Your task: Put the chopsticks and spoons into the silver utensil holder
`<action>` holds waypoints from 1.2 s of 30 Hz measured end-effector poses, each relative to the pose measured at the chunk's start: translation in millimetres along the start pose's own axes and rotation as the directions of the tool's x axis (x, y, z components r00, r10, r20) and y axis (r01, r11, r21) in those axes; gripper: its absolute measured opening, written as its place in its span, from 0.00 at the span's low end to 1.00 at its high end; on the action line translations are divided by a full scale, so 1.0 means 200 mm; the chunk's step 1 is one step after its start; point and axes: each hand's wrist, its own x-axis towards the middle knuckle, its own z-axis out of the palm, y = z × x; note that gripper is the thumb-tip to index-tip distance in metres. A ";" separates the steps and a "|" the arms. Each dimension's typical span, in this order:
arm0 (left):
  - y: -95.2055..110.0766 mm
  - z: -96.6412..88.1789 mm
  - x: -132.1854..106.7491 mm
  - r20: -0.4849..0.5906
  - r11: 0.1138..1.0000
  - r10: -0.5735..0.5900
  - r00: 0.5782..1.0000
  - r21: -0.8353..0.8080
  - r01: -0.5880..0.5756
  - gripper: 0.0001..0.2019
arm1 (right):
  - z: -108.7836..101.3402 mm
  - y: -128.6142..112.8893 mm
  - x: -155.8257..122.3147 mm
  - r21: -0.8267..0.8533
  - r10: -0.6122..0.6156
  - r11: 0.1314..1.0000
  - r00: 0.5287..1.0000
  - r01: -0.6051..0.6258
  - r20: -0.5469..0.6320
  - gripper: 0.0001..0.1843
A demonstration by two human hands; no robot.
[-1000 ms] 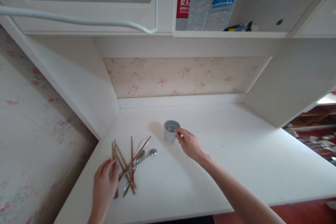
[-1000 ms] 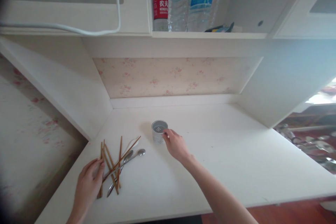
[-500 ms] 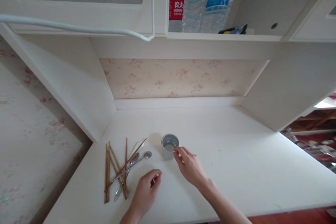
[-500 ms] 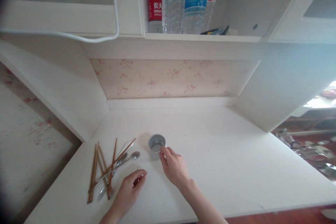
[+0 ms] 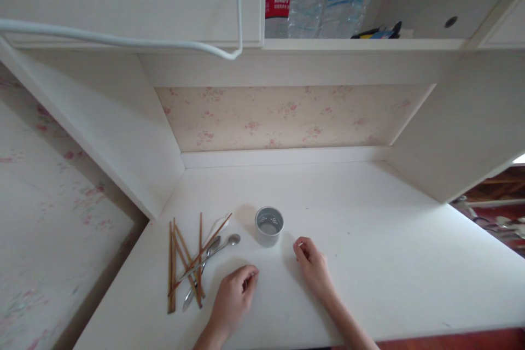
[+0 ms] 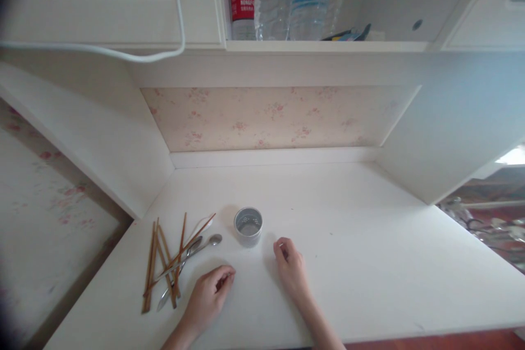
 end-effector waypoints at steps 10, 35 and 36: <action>0.01 -0.01 0.01 0.031 0.999 0.016 0.999 0.048 -0.018 0.10 | 0.04 -0.04 -0.03 -0.159 -0.034 0.986 0.994 0.051 0.104 0.10; 0.01 0.00 0.01 0.044 0.999 0.014 0.999 0.046 -0.016 0.10 | 0.05 -0.01 -0.02 -0.279 -0.020 0.958 0.987 0.063 0.157 0.12; 0.01 0.00 0.01 0.044 0.998 0.015 0.999 0.052 -0.017 0.10 | 0.05 -0.02 -0.02 -0.284 -0.019 0.957 0.987 0.064 0.157 0.12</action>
